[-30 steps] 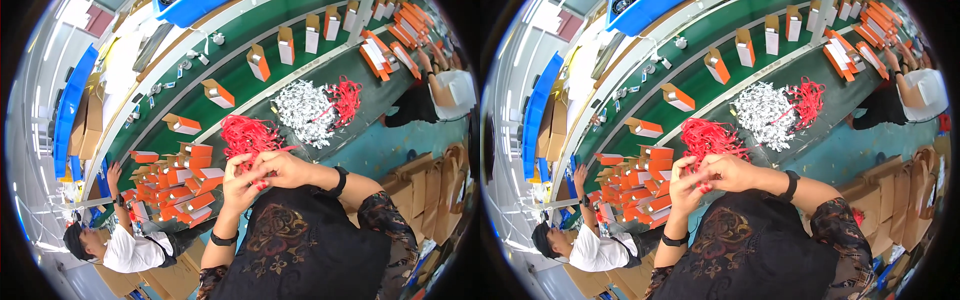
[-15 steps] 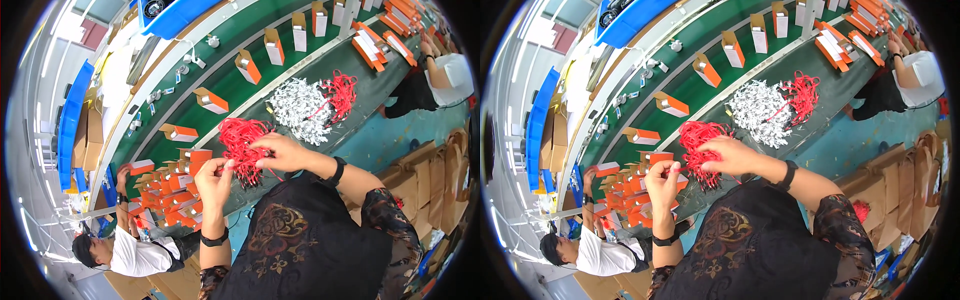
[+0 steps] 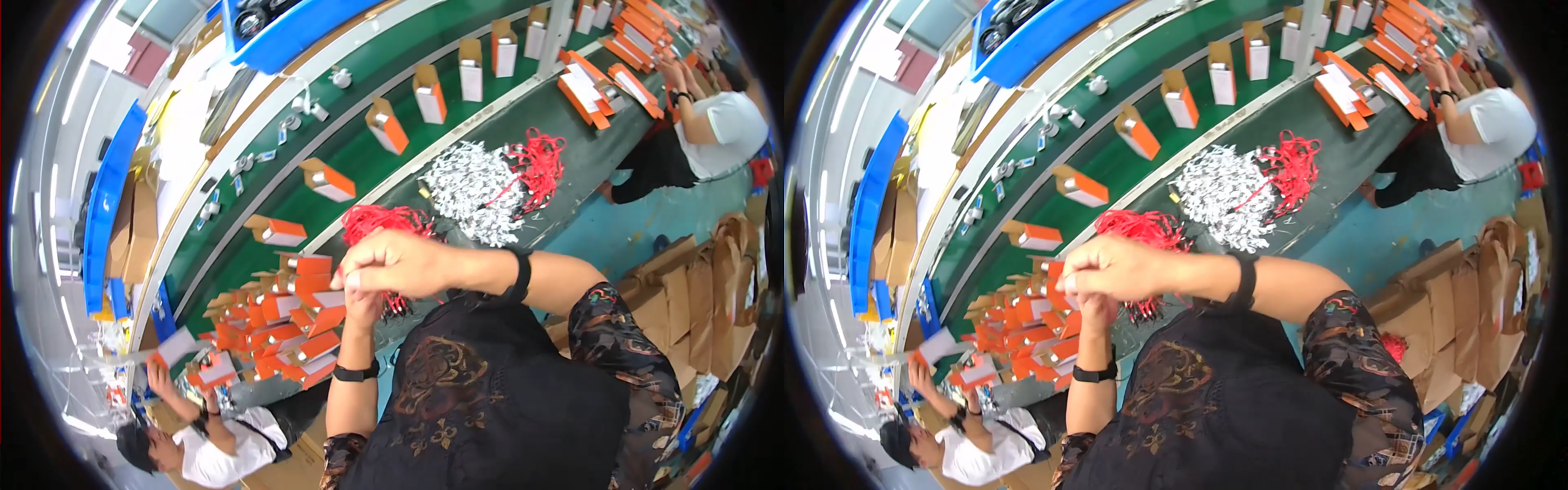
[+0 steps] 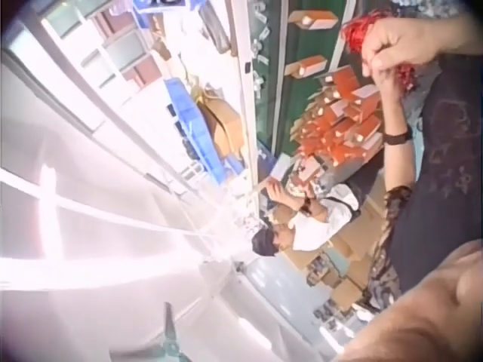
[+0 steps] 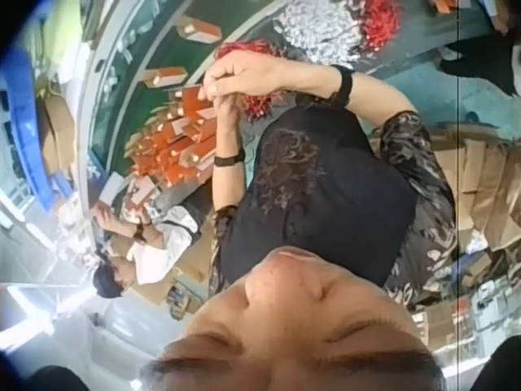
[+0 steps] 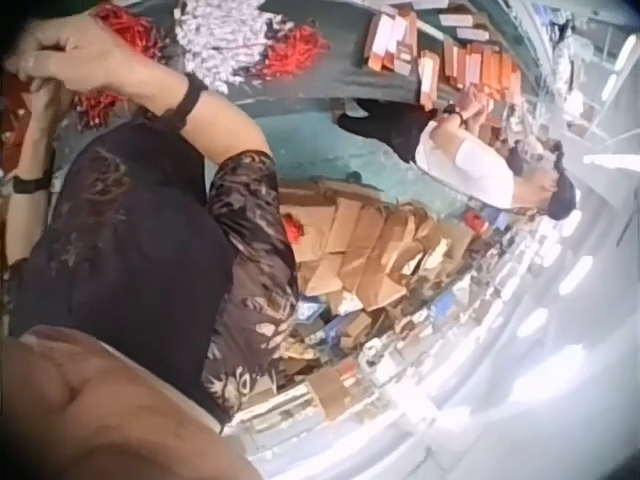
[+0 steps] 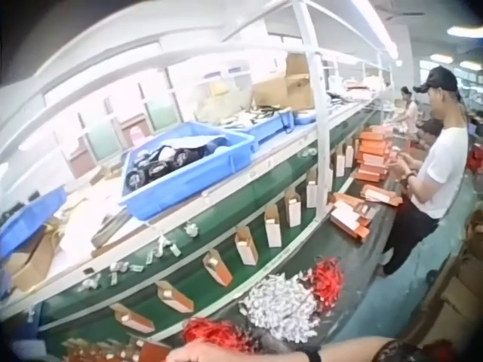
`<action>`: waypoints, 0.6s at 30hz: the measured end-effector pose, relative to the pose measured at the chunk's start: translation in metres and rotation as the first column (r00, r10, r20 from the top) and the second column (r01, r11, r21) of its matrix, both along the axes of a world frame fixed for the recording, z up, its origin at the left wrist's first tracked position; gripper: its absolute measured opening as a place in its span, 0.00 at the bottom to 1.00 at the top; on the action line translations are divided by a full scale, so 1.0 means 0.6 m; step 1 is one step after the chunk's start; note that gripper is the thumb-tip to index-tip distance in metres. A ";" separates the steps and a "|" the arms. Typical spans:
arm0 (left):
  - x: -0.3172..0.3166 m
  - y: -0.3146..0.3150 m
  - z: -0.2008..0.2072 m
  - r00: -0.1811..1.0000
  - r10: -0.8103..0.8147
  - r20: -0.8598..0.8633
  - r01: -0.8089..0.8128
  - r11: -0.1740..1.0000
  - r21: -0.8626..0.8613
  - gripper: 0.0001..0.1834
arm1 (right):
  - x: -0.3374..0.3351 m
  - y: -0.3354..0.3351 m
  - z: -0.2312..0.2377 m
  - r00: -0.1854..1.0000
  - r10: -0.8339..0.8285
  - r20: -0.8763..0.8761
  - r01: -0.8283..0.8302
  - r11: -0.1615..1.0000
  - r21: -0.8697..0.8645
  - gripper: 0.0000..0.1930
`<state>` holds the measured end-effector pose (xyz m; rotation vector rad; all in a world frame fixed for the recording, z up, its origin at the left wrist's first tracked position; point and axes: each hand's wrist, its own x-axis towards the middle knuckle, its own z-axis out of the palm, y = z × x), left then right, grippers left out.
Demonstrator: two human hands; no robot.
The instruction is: The person picks up a red lanyard and a white plastic clip by hand, joins them together, and places the assembled unit into an orange box.
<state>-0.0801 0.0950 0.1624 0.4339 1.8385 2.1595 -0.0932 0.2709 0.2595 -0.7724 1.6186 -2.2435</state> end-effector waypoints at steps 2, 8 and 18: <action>0.024 0.065 0.037 0.965 -0.062 0.255 -0.049 0.911 0.409 0.29 | 0.017 -0.010 0.000 0.997 -0.007 0.075 0.011 0.998 -0.059 0.11; 0.061 0.024 -0.078 0.942 -0.263 -0.207 0.175 0.914 -0.366 0.21 | 0.047 0.050 0.011 0.988 -0.148 0.049 0.150 0.988 -0.041 0.10; 0.081 -0.052 -0.068 0.959 0.102 0.263 -0.022 0.956 -0.291 0.16 | 0.063 0.186 -0.280 0.589 -0.250 0.768 0.432 0.901 -0.039 0.08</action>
